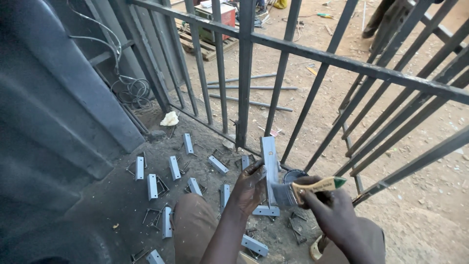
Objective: The person paints several small metal brackets with gray paint using a brush. They repeatedly dip the brush into a paint can, apply paint to each bracket, and place the painted brackets on the ground.
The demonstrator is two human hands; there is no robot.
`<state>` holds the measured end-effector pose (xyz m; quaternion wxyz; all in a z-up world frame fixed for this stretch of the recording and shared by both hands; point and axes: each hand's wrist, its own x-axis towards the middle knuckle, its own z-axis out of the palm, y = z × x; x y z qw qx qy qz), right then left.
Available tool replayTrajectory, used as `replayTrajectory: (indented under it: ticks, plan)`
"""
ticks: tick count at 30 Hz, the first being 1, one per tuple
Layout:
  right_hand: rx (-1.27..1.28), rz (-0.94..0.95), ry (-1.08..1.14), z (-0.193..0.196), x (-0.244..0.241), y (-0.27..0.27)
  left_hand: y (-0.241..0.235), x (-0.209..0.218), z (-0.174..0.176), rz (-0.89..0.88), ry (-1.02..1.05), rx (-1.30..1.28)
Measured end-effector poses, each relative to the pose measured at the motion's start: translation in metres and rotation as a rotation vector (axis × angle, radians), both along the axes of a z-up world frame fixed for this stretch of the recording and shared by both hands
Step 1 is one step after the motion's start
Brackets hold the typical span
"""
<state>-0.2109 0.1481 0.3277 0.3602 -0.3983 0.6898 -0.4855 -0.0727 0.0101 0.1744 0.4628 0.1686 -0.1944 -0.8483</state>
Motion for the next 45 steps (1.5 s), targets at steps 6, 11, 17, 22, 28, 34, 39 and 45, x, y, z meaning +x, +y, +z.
replayTrajectory:
  ticks: [6,11,17,22,28,34,39,45]
  plan:
    - [-0.015,-0.059,0.131,0.017,-0.018,-0.014,0.012,-0.007,-0.005,-0.086,-0.018,-0.015]
    - [-0.184,-0.043,0.099,0.047,-0.019,-0.023,0.012,-0.009,0.003,-0.082,-0.114,0.004]
    - [0.071,0.043,0.112,0.006,-0.018,0.005,-0.004,-0.006,-0.001,0.05,-0.077,0.076]
    - [0.092,0.031,0.088,0.024,-0.021,0.004,0.012,-0.009,0.002,-0.093,-0.044,-0.001]
    - [-0.168,-0.136,0.235,0.042,-0.022,-0.012,0.026,-0.011,0.015,-0.199,-0.049,-0.052]
    - [0.045,0.01,-0.045,0.013,-0.014,0.017,0.011,-0.001,0.016,-0.085,-0.061,0.08]
    - [0.312,0.005,0.01,0.03,-0.015,0.021,0.018,-0.002,0.007,-0.103,-0.133,-0.009]
    - [-0.105,-0.105,-0.08,0.017,-0.017,0.009,0.03,-0.015,0.021,-0.146,-0.141,-0.05]
